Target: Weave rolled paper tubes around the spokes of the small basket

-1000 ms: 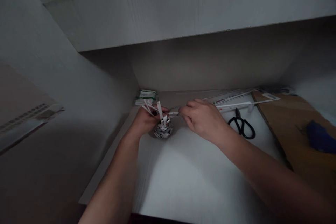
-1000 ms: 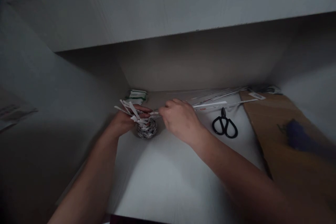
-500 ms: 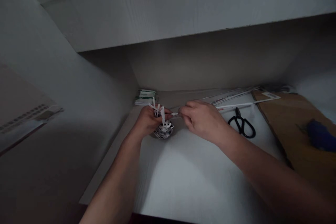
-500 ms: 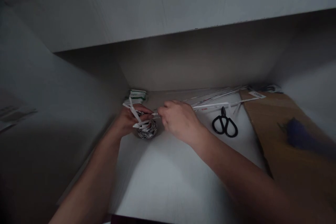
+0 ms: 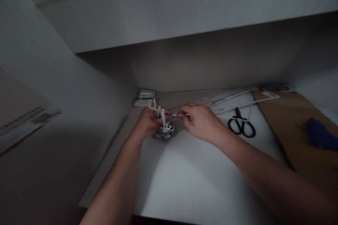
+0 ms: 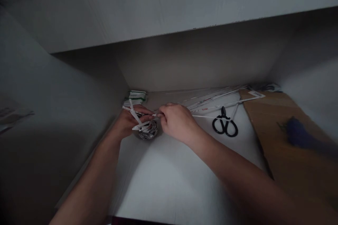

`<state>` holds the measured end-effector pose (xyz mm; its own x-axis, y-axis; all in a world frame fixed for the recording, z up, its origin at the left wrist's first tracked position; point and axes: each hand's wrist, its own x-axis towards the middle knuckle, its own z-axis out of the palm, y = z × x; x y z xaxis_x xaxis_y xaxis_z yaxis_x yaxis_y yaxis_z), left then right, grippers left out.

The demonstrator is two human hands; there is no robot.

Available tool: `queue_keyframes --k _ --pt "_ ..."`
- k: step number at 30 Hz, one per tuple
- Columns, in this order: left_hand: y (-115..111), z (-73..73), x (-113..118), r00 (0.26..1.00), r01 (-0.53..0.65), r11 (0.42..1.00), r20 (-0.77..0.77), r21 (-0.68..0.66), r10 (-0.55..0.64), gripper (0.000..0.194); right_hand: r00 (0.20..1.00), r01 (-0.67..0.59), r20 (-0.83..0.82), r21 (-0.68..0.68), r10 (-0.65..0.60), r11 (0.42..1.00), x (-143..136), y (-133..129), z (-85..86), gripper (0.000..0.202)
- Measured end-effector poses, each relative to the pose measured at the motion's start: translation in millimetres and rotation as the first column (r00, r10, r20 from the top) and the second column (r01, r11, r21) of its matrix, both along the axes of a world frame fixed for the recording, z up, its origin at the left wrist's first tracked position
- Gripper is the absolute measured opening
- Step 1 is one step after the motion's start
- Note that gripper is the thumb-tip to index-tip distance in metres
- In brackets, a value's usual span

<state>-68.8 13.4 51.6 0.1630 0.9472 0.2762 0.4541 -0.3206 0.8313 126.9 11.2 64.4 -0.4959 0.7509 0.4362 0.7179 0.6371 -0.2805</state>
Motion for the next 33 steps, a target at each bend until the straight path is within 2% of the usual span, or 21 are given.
queue_keyframes --k 6,10,20,33 --pt "3.0 -6.8 -4.7 1.0 0.001 0.999 0.027 0.047 -0.002 0.02 0.998 -0.005 -0.055 -0.037 0.003 0.999 3.4 4.4 -0.5 0.017" --pt "2.2 -6.3 -3.8 0.998 0.013 0.998 0.057 0.055 -0.016 0.02 0.998 -0.012 -0.066 -0.087 0.007 0.996 7.4 6.4 2.4 0.014" --pt "5.4 -10.4 -5.1 0.998 0.007 0.998 0.059 0.064 -0.011 0.017 0.996 -0.008 -0.086 -0.027 0.005 1.0 2.7 7.7 -3.1 0.011" --pt "2.2 -7.5 -1.7 0.999 0.029 0.998 0.039 0.059 -0.032 0.018 0.994 -0.012 -0.112 -0.023 0.009 1.0 2.6 7.7 -6.0 0.012"
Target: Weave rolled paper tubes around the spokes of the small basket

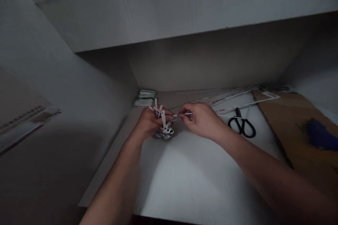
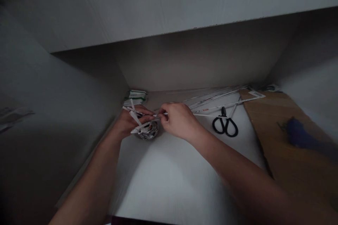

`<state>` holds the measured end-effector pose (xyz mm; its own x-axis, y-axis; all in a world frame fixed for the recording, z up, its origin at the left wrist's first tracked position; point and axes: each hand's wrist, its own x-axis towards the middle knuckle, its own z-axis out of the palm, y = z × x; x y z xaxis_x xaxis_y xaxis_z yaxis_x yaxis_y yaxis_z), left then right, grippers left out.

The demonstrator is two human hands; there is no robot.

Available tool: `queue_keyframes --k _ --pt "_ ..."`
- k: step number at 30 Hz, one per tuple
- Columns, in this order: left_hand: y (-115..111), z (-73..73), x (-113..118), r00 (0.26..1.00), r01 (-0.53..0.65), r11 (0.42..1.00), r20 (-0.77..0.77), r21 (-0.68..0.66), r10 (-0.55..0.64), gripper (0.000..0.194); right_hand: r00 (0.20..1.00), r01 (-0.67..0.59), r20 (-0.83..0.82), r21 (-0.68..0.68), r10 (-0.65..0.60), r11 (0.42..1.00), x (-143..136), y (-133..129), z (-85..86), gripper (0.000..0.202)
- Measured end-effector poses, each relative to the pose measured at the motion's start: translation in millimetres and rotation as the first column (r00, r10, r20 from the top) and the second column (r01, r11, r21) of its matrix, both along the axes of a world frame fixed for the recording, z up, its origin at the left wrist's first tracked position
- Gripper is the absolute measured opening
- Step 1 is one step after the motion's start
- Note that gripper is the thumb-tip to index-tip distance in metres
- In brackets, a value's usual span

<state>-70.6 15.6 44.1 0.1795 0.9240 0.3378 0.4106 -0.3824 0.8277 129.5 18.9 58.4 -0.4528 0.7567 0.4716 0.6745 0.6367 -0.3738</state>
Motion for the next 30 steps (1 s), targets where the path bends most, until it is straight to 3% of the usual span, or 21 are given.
queue_keyframes --k 13,30 --pt "2.6 -2.7 -1.9 0.998 -0.015 0.999 -0.066 0.03 0.017 0.017 1.0 -0.001 -0.028 -0.017 0.0 1.0 -2.7 -2.1 -0.2 0.014" --pt "2.7 -3.2 -3.6 1.0 -0.022 1.0 -0.018 0.005 0.022 0.019 0.999 -0.032 -0.026 -0.046 0.03 0.998 0.8 1.1 0.6 0.013"
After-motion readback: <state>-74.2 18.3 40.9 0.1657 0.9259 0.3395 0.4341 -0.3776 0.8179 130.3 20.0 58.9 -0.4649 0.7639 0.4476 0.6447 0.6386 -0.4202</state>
